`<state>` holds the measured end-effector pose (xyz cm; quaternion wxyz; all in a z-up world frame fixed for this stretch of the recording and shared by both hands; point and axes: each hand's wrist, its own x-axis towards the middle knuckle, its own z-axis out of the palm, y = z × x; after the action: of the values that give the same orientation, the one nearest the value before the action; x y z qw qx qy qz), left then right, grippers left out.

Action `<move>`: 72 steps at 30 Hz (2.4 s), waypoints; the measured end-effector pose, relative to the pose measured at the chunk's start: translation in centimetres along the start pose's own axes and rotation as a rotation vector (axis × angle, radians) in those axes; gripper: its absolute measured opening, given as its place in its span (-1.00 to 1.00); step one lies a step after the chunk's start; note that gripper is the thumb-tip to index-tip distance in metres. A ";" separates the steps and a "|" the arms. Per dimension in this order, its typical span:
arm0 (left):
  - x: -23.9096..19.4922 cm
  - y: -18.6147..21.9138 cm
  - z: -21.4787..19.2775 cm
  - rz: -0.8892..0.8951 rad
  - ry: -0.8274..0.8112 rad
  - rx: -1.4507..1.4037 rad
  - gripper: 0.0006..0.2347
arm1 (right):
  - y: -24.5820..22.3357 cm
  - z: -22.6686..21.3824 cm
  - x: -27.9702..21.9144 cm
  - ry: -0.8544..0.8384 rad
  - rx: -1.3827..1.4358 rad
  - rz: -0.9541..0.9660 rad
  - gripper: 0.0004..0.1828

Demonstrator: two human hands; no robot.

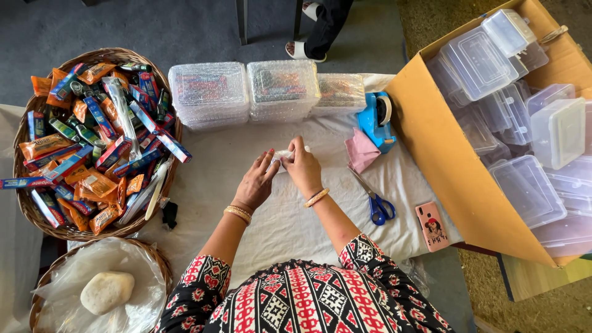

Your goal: Packing small items into plastic containers and bubble wrap at a workstation.

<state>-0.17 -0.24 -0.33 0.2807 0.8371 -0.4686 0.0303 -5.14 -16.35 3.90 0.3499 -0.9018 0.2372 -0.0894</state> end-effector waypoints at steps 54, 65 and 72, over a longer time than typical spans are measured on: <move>-5.8 6.1 3.4 -0.072 -0.125 -0.384 -0.46 | 15.3 3.2 -11.3 -0.051 1.142 0.672 -0.42; -4.0 0.4 6.9 -0.809 -0.068 -1.418 -0.42 | 17.3 -0.5 -11.1 -0.280 1.438 0.502 -0.29; -3.4 3.6 5.4 -0.919 -0.020 -1.430 -0.42 | 15.3 -0.6 -9.4 -0.058 1.523 0.666 -0.12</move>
<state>-6.09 -1.80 -4.32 0.7224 0.5656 0.0089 -0.3976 -19.12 -21.97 -5.93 0.8786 -0.3029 0.3571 -0.0942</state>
